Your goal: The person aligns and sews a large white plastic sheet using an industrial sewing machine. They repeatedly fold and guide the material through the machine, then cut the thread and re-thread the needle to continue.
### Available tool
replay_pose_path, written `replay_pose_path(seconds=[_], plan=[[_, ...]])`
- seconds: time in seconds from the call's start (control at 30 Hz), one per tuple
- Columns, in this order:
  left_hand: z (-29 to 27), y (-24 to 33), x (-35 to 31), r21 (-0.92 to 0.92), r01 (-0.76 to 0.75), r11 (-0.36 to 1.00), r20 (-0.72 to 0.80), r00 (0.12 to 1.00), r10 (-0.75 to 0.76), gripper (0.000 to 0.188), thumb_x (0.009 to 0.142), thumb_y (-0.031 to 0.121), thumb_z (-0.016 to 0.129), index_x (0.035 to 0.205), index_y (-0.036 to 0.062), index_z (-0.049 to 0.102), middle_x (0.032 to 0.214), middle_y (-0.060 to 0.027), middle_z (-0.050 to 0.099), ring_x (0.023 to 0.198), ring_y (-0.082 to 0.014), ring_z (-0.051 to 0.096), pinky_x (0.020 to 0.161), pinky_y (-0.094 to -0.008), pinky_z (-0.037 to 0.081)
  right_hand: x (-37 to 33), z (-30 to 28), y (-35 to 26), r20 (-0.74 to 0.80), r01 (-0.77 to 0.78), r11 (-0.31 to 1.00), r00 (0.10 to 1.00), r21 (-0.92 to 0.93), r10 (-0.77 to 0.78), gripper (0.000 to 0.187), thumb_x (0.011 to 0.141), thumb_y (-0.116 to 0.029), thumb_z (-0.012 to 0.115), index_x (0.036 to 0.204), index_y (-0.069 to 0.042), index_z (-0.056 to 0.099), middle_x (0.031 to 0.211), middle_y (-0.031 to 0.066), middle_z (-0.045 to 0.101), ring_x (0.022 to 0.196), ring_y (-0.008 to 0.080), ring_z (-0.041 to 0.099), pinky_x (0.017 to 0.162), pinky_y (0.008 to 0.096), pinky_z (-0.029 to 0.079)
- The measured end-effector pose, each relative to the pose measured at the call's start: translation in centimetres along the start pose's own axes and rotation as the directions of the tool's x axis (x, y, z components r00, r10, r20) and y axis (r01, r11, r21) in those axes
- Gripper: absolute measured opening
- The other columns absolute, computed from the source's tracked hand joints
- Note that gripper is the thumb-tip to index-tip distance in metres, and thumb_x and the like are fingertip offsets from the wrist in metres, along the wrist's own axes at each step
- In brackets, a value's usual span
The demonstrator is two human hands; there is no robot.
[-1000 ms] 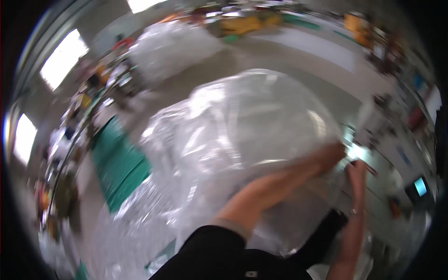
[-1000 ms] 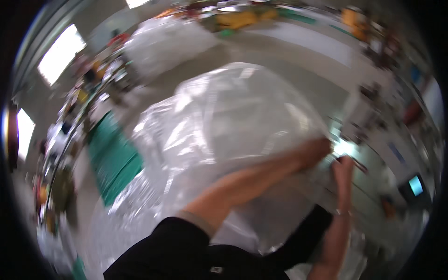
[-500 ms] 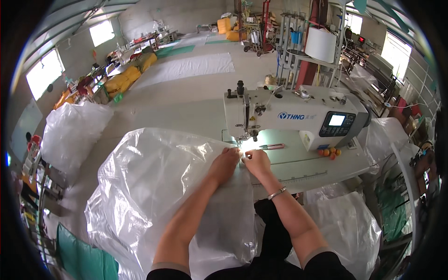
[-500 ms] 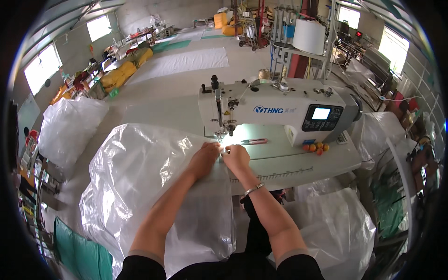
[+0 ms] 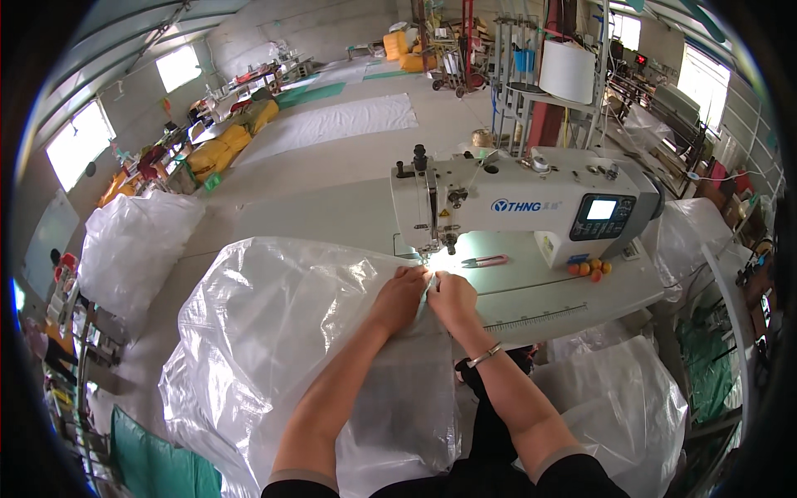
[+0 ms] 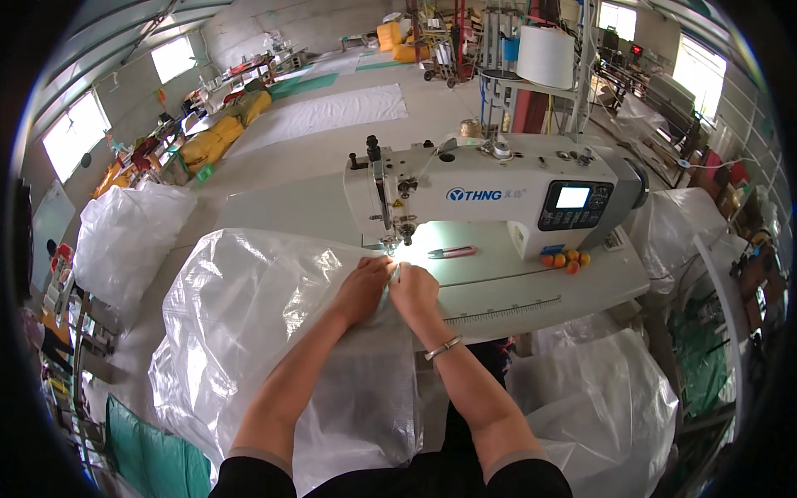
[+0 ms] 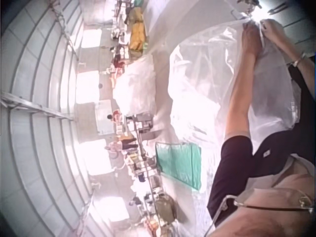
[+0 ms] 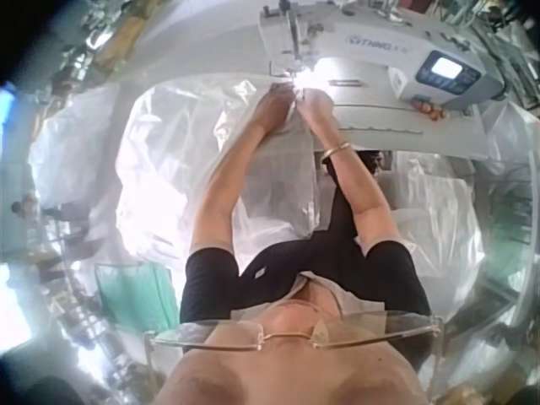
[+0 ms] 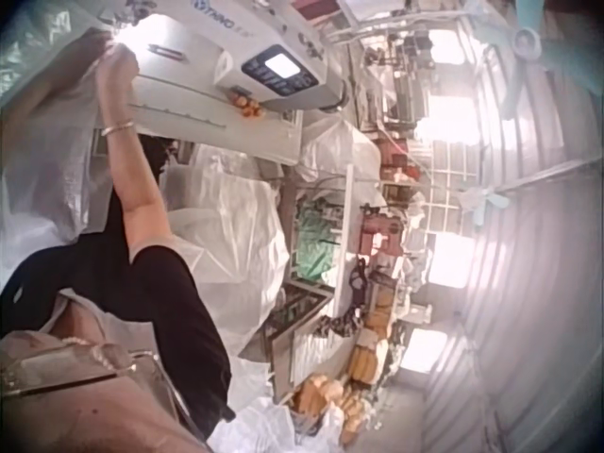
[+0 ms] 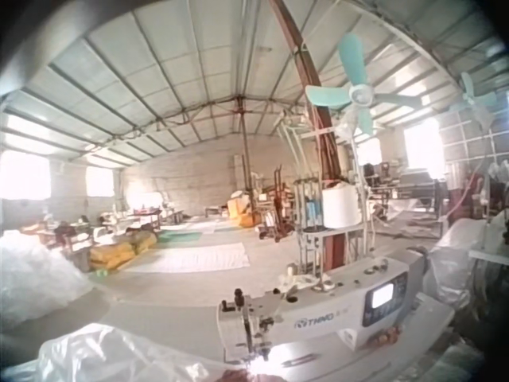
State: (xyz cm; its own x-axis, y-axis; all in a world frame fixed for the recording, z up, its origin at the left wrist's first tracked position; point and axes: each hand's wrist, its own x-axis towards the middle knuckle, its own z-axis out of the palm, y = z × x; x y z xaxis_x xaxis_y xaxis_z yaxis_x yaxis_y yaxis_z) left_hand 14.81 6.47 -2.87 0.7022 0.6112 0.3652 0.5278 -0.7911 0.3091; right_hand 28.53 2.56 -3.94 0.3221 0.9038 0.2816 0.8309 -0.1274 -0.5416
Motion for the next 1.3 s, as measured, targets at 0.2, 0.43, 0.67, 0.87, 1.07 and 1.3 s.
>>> replay_pose_path(seconds=[0.2, 0.43, 0.67, 0.87, 1.07, 1.3], plan=[[0.3, -0.3, 0.1, -0.022, -0.019, 1.000, -0.008, 1.000, 0.019, 0.040, 0.079, 0.000, 0.053, 0.119, 0.0030, 0.058, 0.127, -0.0103, 0.056, 0.119, -0.0292, 0.049, 0.100, -0.0370, 0.042, -0.7, -0.4, -0.5, -0.014, 0.165, 0.986, 0.986, -0.023, -0.166, 0.011, 0.075, -0.013, 0.063, 0.080, -0.004, 0.063, 0.076, 0.0164, 0.066, 0.073, 0.0337, 0.066, 0.064, 0.0432, 0.052], [1.2, -1.8, -0.6, -0.120, 0.013, 0.993, -0.021, 1.000, -0.016, 0.036, 0.079, 0.002, 0.056, 0.114, 0.0043, 0.060, 0.124, -0.0109, 0.057, 0.118, -0.0318, 0.050, 0.097, -0.0388, 0.044, -0.4, 0.6, 0.3, 0.009, 0.346, 0.934, 0.938, -0.087, -0.347, 0.013, 0.075, -0.010, 0.061, 0.085, -0.003, 0.064, 0.077, 0.0171, 0.065, 0.069, 0.0337, 0.065, 0.063, 0.0426, 0.052], [-1.1, 1.3, -0.8, -0.286, 0.281, 0.916, -0.043, 0.951, -0.305, 0.037, 0.084, 0.006, 0.053, 0.120, 0.0084, 0.057, 0.115, -0.0149, 0.062, 0.121, -0.0315, 0.048, 0.095, -0.0406, 0.046, 0.4, 0.0, -0.1, 0.175, 0.398, 0.896, 0.914, -0.196, -0.367, 0.012, 0.070, -0.008, 0.064, 0.080, -0.001, 0.066, 0.076, 0.0164, 0.065, 0.072, 0.0337, 0.065, 0.066, 0.0426, 0.052], [-0.6, 0.5, -0.5, -0.181, 0.173, 0.968, 0.016, 0.985, -0.173, 0.034, 0.086, 0.007, 0.052, 0.119, 0.0105, 0.059, 0.109, -0.0127, 0.063, 0.113, -0.0290, 0.053, 0.091, -0.0402, 0.047, -2.1, -2.0, 0.3, 0.069, 0.090, 0.964, 0.991, 0.248, -0.110, 0.031, 0.071, -0.019, 0.072, 0.096, 0.001, 0.069, 0.080, 0.0181, 0.067, 0.076, 0.0326, 0.067, 0.068, 0.0410, 0.053], [0.0, -0.1, -0.3, -0.221, 0.178, 0.959, -0.049, 0.980, -0.193, 0.035, 0.084, 0.011, 0.058, 0.118, 0.0108, 0.062, 0.103, -0.0114, 0.062, 0.107, -0.0279, 0.054, 0.088, -0.0387, 0.046, -4.9, -2.8, 0.2, 0.091, 0.121, 0.990, 0.988, 0.078, -0.128, 0.027, 0.078, -0.018, 0.066, 0.098, 0.000, 0.067, 0.077, 0.0160, 0.067, 0.074, 0.0277, 0.068, 0.063, 0.0382, 0.053], [-0.3, 0.3, -0.1, -0.187, 0.179, 0.966, -0.016, 0.982, -0.186, 0.032, 0.085, 0.017, 0.058, 0.116, 0.0114, 0.064, 0.105, -0.0080, 0.064, 0.107, -0.0266, 0.054, 0.090, -0.0374, 0.046, -6.6, -1.1, -0.8, 0.097, 0.315, 0.891, 0.949, -0.326, -0.300, 0.012, 0.082, -0.012, 0.058, 0.087, -0.003, 0.064, 0.082, 0.0154, 0.061, 0.070, 0.0359, 0.065, 0.065, 0.0402, 0.053]])
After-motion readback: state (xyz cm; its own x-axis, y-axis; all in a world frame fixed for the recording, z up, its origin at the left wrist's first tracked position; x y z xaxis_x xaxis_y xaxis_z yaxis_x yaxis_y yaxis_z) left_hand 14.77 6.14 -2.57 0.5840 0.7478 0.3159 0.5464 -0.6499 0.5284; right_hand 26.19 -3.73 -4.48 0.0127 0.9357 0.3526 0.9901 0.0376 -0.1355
